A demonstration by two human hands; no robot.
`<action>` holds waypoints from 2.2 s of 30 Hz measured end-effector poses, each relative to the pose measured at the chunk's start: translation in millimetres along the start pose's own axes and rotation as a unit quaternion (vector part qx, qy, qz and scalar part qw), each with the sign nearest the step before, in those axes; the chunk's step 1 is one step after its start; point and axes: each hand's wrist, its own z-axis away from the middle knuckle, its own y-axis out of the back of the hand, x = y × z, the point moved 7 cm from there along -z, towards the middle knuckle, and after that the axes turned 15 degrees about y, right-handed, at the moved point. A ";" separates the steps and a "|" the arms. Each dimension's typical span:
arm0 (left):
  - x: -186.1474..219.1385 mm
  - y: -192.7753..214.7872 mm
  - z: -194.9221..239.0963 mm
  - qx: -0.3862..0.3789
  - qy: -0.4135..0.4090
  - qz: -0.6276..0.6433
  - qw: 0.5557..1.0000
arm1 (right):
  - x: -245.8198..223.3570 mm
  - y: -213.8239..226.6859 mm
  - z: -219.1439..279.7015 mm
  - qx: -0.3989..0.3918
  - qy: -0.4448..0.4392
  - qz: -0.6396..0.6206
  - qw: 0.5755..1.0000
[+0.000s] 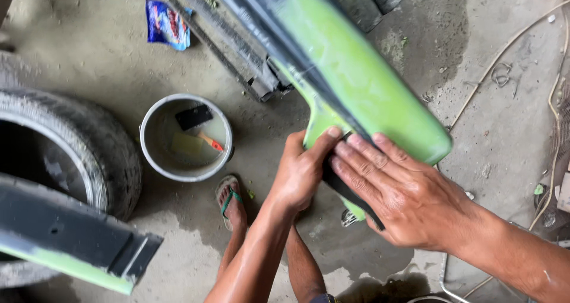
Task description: The person sands a green car bumper with a sanding block, working along the edges and flat surfaces. The person then sands a long black car trim piece in the same manner.
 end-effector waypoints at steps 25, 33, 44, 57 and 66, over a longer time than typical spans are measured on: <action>3.6 2.3 -2.3 -0.018 0.071 -0.005 0.997 | -52.7 -26.5 42.4 -0.046 -0.048 -0.040 0.997; -1.0 0.1 -11.7 -0.029 0.052 -0.026 0.998 | -62.7 -20.5 47.9 -0.052 -0.049 -0.030 0.997; 22.1 -4.0 3.0 -0.019 0.078 -0.125 0.989 | -55.9 -22.7 33.3 -0.064 0.015 -0.017 0.998; 8.6 -0.7 -10.4 -0.025 0.035 -0.080 0.996 | -51.1 -33.4 37.5 -0.048 -0.043 -0.020 0.998; 14.1 0.0 -1.3 0.031 0.002 -0.145 0.989 | -21.8 -55.0 91.3 -0.007 -0.243 -0.083 0.966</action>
